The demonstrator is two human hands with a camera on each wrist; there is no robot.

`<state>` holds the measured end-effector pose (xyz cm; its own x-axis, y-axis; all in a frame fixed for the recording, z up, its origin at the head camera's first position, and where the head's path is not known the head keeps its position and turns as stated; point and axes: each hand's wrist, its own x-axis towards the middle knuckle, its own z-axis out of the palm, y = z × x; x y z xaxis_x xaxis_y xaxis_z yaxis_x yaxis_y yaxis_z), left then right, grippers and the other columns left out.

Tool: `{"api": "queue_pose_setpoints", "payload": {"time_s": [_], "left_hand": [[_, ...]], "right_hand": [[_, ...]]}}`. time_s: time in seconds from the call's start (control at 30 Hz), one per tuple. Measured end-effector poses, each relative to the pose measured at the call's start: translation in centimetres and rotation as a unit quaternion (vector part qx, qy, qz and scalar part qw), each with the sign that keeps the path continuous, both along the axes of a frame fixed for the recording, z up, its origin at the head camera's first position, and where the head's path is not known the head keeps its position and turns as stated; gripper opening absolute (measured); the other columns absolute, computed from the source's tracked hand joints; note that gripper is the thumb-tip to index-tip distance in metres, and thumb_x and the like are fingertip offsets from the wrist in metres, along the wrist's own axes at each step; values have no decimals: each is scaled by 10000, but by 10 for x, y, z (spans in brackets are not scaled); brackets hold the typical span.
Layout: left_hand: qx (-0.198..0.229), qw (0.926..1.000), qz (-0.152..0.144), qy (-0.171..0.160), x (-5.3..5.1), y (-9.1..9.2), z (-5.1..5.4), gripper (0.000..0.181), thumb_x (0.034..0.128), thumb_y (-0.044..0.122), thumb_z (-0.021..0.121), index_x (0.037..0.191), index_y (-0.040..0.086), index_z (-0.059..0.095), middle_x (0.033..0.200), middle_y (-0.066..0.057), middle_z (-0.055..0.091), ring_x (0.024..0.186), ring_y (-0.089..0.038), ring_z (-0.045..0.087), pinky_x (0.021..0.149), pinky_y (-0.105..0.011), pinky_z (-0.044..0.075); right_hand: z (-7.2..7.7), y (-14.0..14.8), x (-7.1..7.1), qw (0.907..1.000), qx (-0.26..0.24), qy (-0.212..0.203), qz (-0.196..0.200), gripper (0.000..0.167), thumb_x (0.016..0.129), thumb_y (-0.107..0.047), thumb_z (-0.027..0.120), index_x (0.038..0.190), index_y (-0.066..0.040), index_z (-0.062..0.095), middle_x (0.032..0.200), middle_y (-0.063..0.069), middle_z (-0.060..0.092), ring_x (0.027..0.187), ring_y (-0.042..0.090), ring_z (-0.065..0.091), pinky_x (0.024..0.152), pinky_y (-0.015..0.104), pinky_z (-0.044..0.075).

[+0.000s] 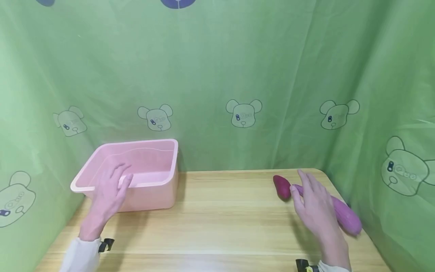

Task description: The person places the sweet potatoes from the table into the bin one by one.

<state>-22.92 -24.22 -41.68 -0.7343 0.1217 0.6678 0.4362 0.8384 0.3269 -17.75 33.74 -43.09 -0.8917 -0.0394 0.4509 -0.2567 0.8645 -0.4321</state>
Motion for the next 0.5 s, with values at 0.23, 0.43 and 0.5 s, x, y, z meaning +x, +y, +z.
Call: {"api": "queue_pose_setpoints", "payload": {"time_s": [0.23,0.43,0.5], "left_hand": [[-72,9997,202,131,1,6,-11,381,1070,310,514,1312,46,643,1355,-216,584,1242,-441,495,1089,-643,259],[-414,9985,365,4,3,6,-17,408,1066,373,524,1315,71,637,1350,-225,575,1248,-451,471,1090,-654,222],[-557,9977,380,-100,4,6,-17,430,1057,402,541,1341,89,616,1363,-227,560,1257,-455,457,1089,-666,210]], "right_hand": [[-8,6,4,9999,-53,-105,-95,626,1096,-265,449,1630,-74,184,1590,341,257,1389,624,251,1105,756,119],[-9,12,8,9994,-36,-202,-275,605,1103,-264,415,1622,-49,192,1590,347,248,1398,631,223,1099,768,85],[-8,14,9,9993,-48,-209,-296,603,1103,-261,414,1625,-58,191,1589,347,250,1395,632,229,1094,773,88]]}}
